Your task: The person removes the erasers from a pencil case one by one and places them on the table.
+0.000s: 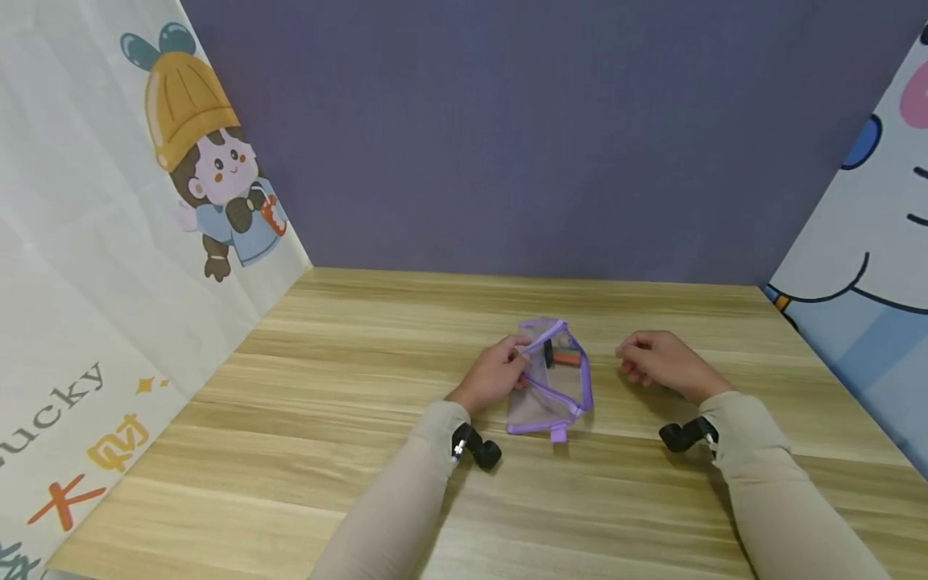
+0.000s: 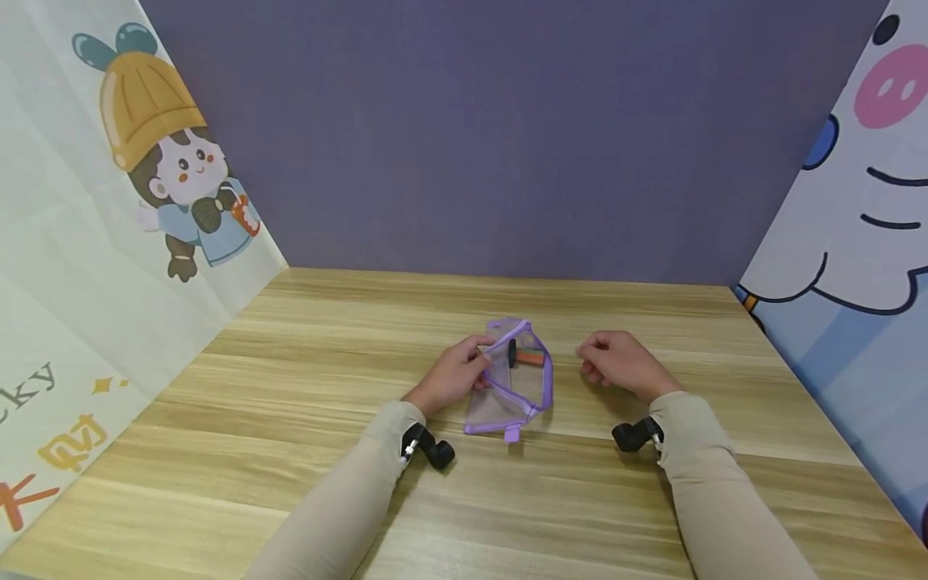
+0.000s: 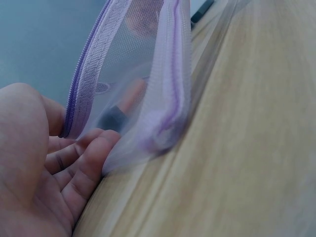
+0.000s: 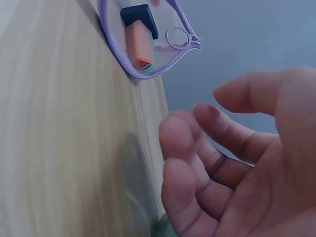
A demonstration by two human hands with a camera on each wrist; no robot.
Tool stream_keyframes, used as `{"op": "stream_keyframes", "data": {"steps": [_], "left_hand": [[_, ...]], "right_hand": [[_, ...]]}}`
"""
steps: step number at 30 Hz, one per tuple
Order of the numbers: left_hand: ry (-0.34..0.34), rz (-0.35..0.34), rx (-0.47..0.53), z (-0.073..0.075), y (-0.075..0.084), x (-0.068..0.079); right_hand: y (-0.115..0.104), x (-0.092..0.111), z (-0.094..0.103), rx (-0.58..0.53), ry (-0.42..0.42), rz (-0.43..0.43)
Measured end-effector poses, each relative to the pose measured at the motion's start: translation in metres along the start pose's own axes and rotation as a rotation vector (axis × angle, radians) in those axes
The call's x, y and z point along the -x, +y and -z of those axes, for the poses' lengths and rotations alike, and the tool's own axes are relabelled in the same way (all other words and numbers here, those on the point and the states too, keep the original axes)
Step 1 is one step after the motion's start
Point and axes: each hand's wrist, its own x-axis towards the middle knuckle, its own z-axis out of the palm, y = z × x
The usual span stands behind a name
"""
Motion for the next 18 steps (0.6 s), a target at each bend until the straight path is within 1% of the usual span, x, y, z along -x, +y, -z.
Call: {"op": "stream_keyframes", "data": {"steps": [7, 12, 18], "left_hand": [[0.002, 0.005, -0.007, 0.000, -0.001, 0.000], [0.005, 0.003, -0.009, 0.000, -0.001, 0.000], [0.008, 0.001, -0.009, 0.000, 0.000, 0.000]], "right_hand": [[-0.003, -0.009, -0.002, -0.007, -0.027, -0.009], [-0.008, -0.012, -0.003, -0.002, -0.034, 0.004], [-0.011, -0.014, -0.006, -0.027, -0.038, 0.013]]}}
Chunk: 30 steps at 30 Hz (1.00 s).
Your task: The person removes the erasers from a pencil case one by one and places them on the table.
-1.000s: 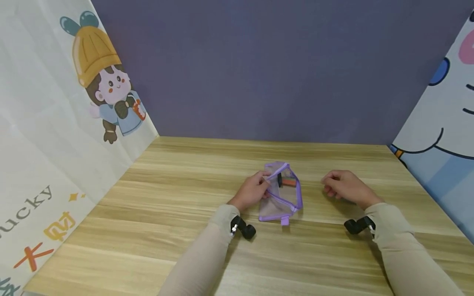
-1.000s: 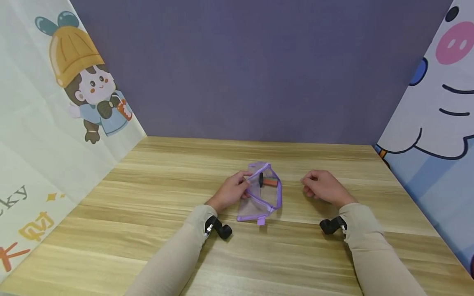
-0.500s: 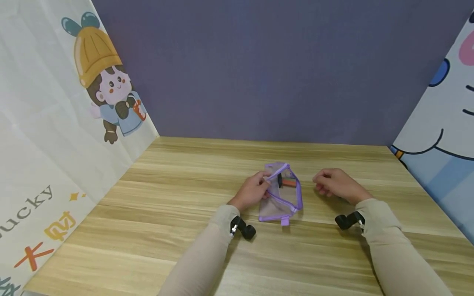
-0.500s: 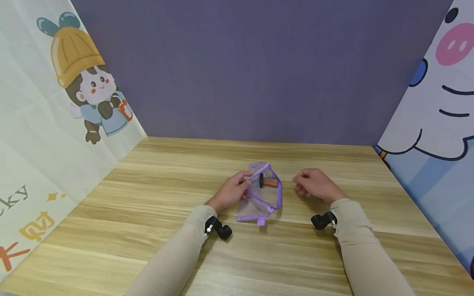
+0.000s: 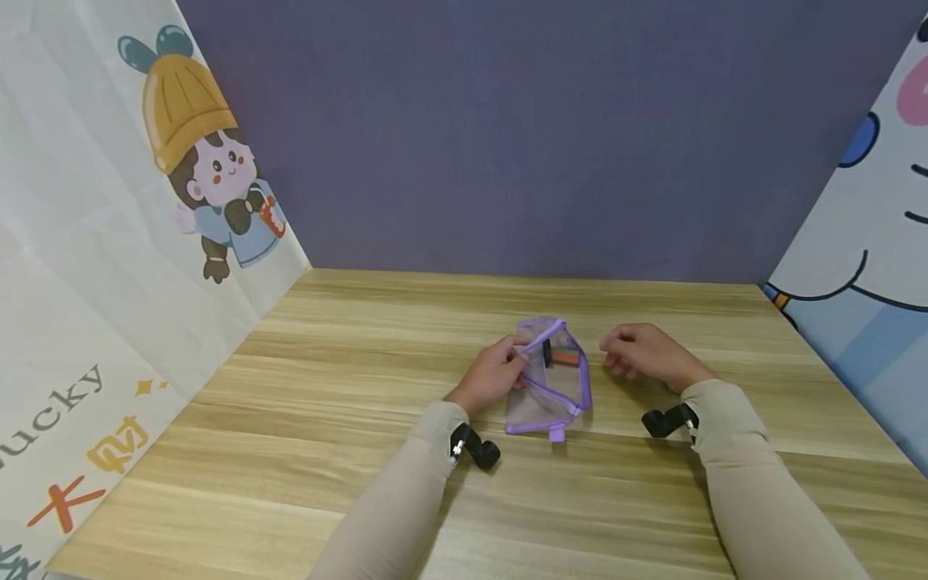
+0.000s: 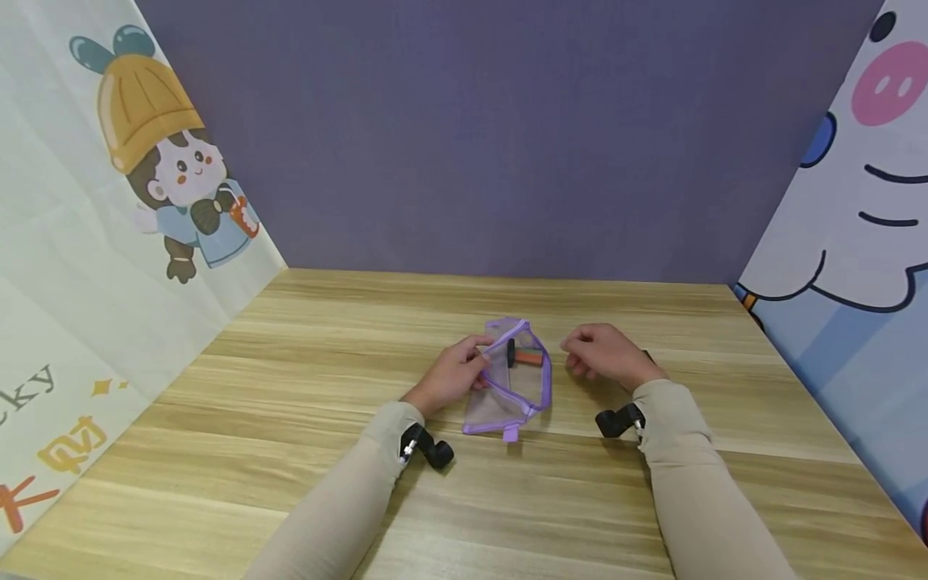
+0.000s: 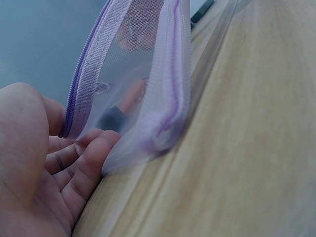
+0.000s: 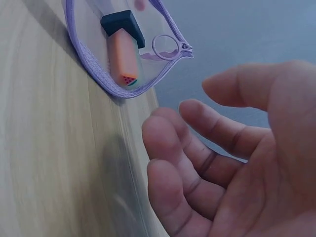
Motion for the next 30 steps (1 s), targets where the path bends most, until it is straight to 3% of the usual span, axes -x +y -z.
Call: {"op": "stream_keyframes", "data": {"steps": [30], "left_hand": [[-0.008, -0.012, 0.000, -0.001, -0.002, -0.001]], "right_hand": [[-0.009, -0.027, -0.012, 0.027, -0.031, 0.001]]}}
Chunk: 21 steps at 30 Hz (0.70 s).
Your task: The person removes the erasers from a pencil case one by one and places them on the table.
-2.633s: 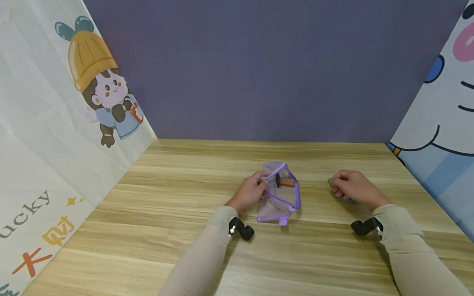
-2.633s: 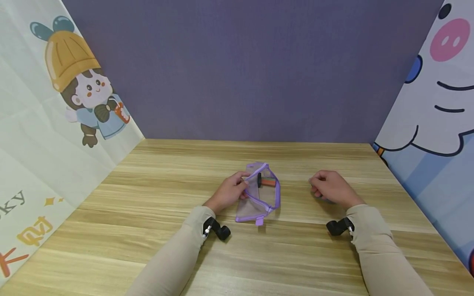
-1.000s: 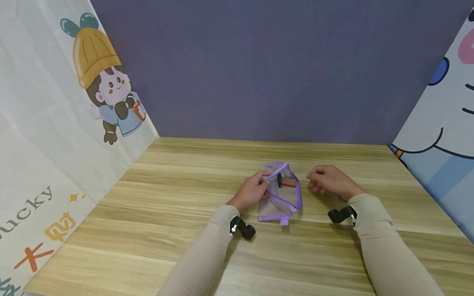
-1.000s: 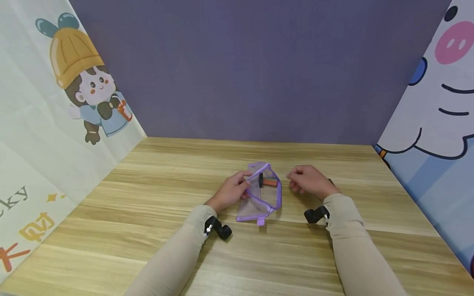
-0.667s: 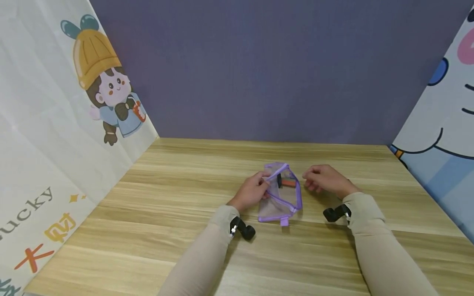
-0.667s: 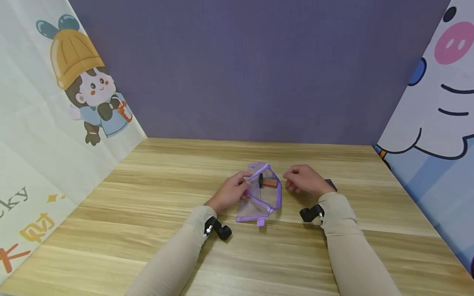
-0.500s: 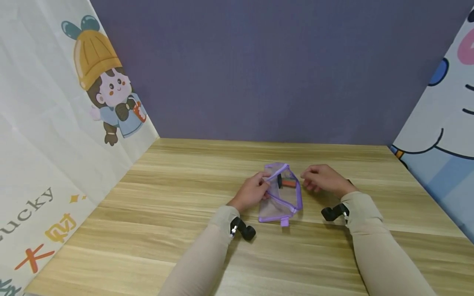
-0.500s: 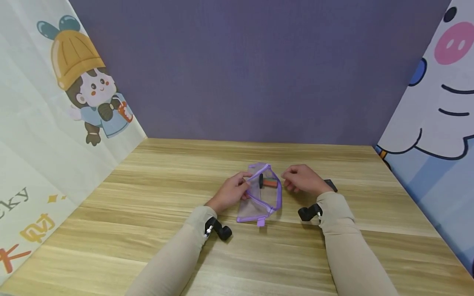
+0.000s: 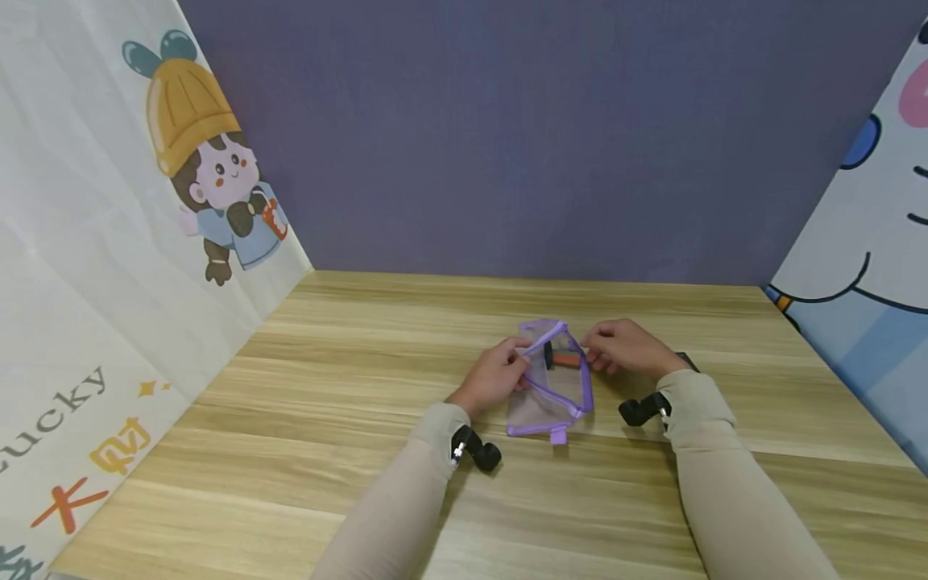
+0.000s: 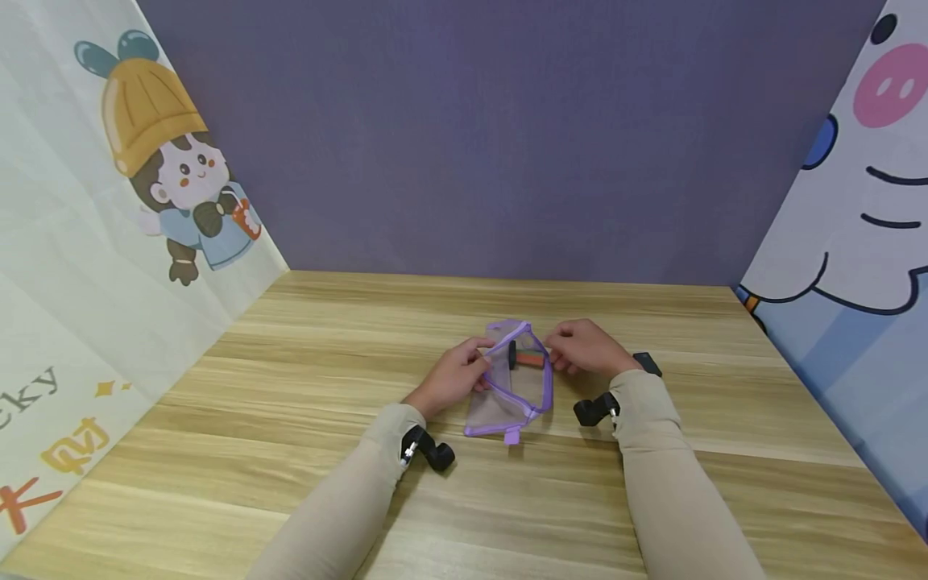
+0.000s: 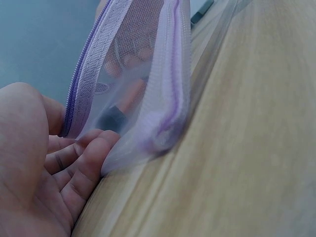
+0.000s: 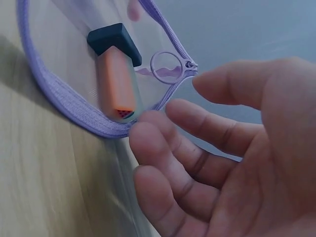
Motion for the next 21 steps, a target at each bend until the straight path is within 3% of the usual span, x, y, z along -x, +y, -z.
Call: {"op": "stream_keyframes", "data": {"steps": [10, 21], "left_hand": [[0.005, 0.009, 0.008, 0.000, -0.001, 0.000], [0.005, 0.014, 0.014, 0.000, -0.002, -0.001]], "right_hand": [[-0.006, -0.002, -0.003, -0.017, -0.017, -0.008], [-0.010, -0.004, -0.011, 0.063, -0.026, 0.065]]}}
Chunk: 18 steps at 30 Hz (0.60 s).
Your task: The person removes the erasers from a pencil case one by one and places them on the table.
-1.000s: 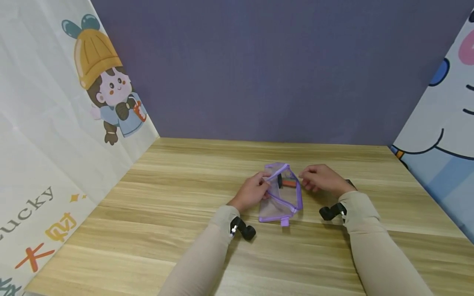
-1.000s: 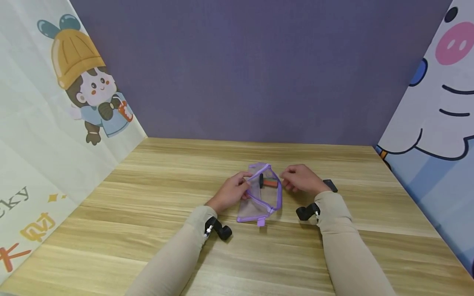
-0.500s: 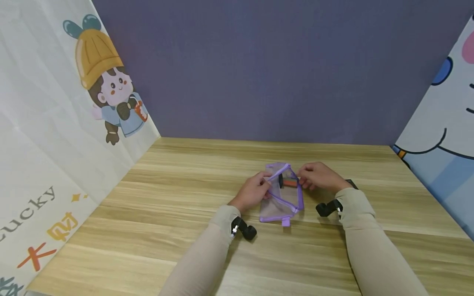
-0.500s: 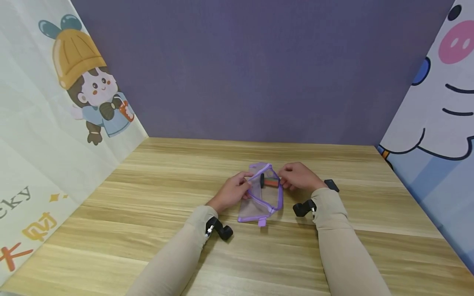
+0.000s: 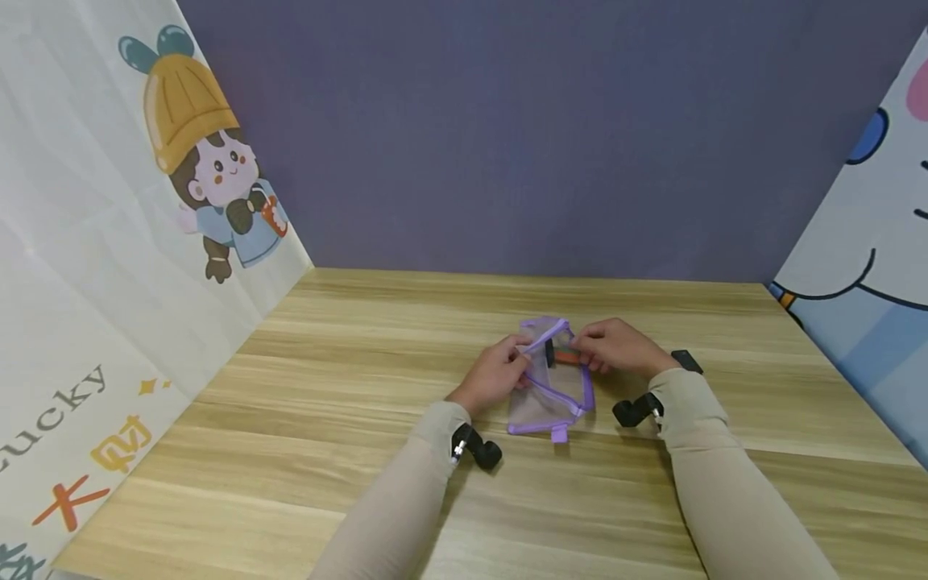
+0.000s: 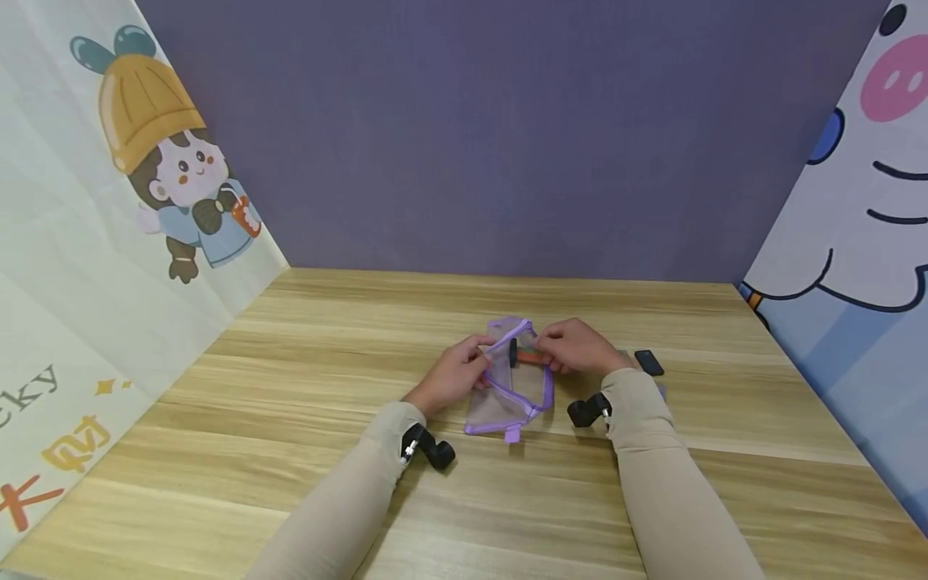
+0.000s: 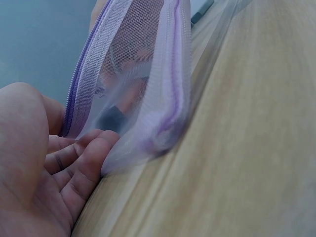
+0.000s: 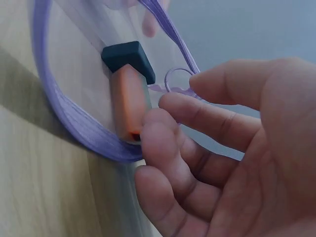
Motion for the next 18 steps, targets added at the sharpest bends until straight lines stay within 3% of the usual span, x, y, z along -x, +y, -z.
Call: {"op": "stream_keyframes", "data": {"steps": [18], "left_hand": [[-0.002, -0.011, 0.009, -0.001, -0.001, -0.001]], "right_hand": [[-0.012, -0.007, -0.018, 0.052, -0.018, 0.014]]}}
